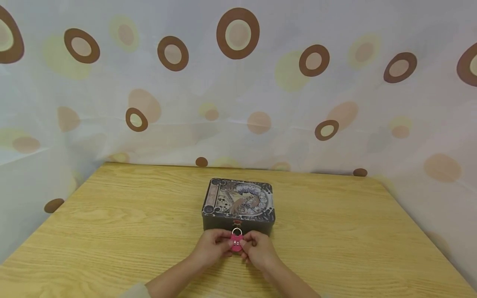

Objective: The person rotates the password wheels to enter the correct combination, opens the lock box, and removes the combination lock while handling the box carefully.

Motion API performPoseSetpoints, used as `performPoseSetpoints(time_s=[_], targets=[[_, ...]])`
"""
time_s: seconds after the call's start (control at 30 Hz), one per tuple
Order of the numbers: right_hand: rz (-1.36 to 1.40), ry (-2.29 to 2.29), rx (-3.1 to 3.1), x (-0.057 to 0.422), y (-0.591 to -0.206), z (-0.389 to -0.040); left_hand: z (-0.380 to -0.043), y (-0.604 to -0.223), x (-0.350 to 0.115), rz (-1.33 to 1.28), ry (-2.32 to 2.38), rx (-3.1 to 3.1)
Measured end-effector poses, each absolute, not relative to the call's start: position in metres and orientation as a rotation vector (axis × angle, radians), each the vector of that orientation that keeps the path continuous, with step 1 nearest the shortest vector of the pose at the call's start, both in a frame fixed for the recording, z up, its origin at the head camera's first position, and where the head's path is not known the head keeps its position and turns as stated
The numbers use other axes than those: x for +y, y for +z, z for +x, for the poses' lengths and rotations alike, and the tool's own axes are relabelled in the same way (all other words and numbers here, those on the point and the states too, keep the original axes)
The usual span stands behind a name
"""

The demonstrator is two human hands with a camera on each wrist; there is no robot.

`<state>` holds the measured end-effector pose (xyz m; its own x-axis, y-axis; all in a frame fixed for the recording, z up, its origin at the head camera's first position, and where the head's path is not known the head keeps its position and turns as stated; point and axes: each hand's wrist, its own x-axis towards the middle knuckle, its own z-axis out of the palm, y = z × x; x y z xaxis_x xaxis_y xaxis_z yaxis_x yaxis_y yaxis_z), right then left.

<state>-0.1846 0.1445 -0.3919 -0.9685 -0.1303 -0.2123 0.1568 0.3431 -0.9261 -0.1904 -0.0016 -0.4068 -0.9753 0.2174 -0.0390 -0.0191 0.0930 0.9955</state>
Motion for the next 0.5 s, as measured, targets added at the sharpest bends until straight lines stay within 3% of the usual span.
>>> performPoseSetpoints(time_s=[0.5], targets=[[0.017,-1.671,2.332,0.1457,-0.3911,-0.1850,-0.1925,-0.4066,-0.0023,0.241,1.958,2.247]])
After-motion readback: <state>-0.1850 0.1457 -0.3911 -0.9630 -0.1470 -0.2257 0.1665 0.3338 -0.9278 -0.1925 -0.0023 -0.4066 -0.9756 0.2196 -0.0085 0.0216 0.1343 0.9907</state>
